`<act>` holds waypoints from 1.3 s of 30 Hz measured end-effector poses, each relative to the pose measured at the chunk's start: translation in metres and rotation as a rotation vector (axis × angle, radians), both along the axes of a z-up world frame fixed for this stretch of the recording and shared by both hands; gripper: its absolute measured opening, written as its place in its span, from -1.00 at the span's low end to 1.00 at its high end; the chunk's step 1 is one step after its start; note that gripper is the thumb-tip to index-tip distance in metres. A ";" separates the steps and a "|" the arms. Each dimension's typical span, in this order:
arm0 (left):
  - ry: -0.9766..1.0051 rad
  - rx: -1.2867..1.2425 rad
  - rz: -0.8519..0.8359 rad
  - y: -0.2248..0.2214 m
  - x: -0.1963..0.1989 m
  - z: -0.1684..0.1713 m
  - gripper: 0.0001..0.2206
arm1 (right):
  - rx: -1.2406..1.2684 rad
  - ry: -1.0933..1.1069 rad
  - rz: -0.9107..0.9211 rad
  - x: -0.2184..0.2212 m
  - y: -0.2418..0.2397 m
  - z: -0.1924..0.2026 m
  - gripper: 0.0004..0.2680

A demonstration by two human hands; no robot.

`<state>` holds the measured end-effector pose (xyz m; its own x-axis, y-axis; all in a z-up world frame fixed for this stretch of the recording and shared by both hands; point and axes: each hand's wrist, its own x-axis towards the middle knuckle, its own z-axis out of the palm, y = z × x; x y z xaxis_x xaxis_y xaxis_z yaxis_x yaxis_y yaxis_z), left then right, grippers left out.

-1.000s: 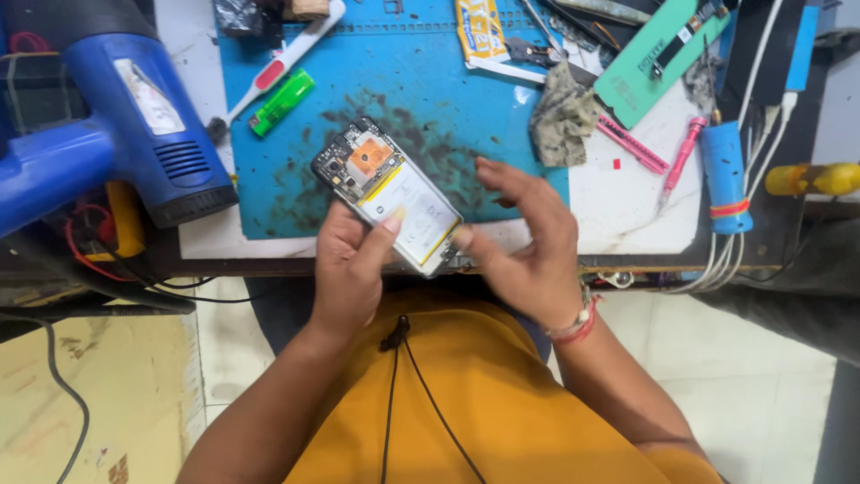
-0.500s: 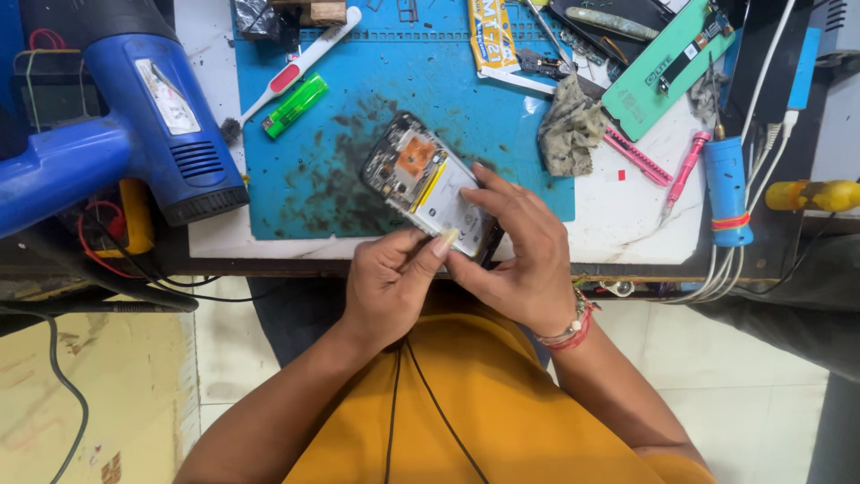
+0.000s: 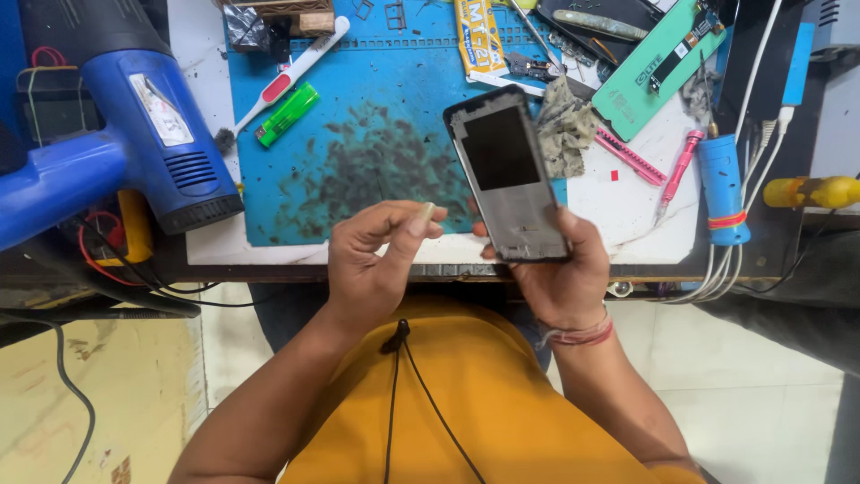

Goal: The person disassembles a smartphone, removes the back cover and battery, and cleans the internal frame with a cloth. They handle the battery and back cover separately, then reposition the phone on the workbench.

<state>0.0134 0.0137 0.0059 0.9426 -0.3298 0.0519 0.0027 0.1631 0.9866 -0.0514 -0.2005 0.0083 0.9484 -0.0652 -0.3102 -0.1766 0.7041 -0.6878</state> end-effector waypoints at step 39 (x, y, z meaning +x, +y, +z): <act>-0.049 0.002 0.131 -0.005 0.031 -0.012 -0.66 | 0.071 0.005 0.178 -0.010 0.009 0.011 -0.36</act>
<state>0.0445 0.0090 -0.0066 0.9741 -0.2038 0.0982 -0.0666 0.1568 0.9854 -0.0610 -0.1916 0.0191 0.9414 0.1258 -0.3128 -0.3061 0.7082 -0.6362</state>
